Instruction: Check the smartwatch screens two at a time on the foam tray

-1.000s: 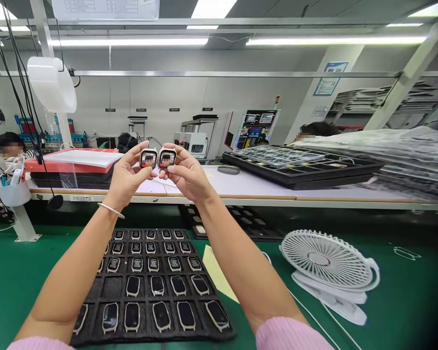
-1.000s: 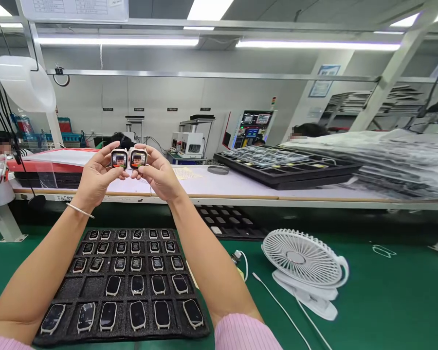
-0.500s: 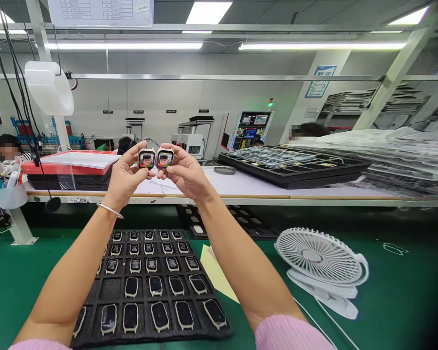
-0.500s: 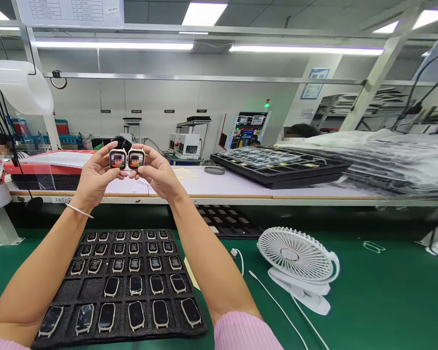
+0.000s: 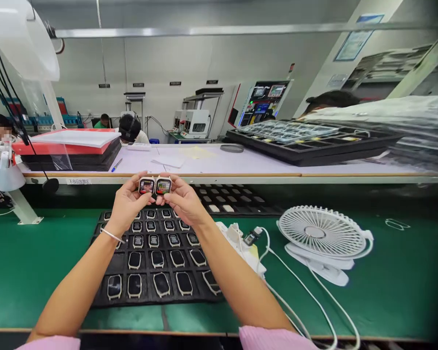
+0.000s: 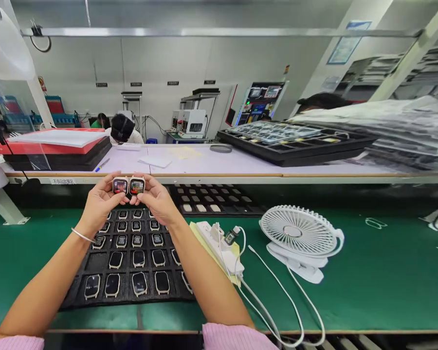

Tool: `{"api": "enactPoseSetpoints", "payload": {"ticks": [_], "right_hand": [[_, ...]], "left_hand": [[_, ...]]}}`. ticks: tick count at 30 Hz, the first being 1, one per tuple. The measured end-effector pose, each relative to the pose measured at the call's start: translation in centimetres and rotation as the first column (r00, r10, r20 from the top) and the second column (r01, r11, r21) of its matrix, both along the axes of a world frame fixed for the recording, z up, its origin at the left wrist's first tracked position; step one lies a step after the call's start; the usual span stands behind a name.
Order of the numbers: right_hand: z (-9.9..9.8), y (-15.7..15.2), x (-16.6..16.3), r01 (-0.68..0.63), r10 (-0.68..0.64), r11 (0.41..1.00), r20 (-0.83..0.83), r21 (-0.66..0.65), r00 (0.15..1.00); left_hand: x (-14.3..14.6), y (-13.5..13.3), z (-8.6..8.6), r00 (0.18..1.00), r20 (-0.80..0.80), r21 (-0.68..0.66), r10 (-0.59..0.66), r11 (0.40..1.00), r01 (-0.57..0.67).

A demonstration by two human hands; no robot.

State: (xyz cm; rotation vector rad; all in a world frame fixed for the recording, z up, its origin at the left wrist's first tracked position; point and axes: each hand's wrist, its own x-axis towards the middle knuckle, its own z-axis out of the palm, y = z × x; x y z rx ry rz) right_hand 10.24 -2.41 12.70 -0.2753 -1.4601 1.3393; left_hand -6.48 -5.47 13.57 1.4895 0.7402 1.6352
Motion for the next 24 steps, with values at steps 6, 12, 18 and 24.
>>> {"api": "enactPoseSetpoints", "payload": {"ticks": [6,12,18,24], "right_hand": [[-6.4,-1.3,-0.1,0.003,-0.005,0.97,-0.007,-0.241,1.0],[-9.5,-1.6,0.0,0.007,-0.009,0.941,-0.005,-0.338,1.0],[-10.9,-1.6,0.5,0.009,-0.01,0.933,0.001,-0.36,1.0],[-11.6,-1.4,0.2,0.081,-0.065,0.923,0.054,-0.377,0.996]], "left_hand": [[0.0,-1.1,-6.1,1.0,0.001,-0.216,0.019,0.976,-0.018],[0.3,-1.1,-8.7,0.998,-0.007,-0.291,0.062,0.955,-0.061],[0.1,-1.2,-9.9,0.999,-0.042,-0.335,0.005,0.942,-0.019],[0.1,-1.0,-10.5,0.999,-0.037,-0.372,-0.002,0.928,-0.012]]}}
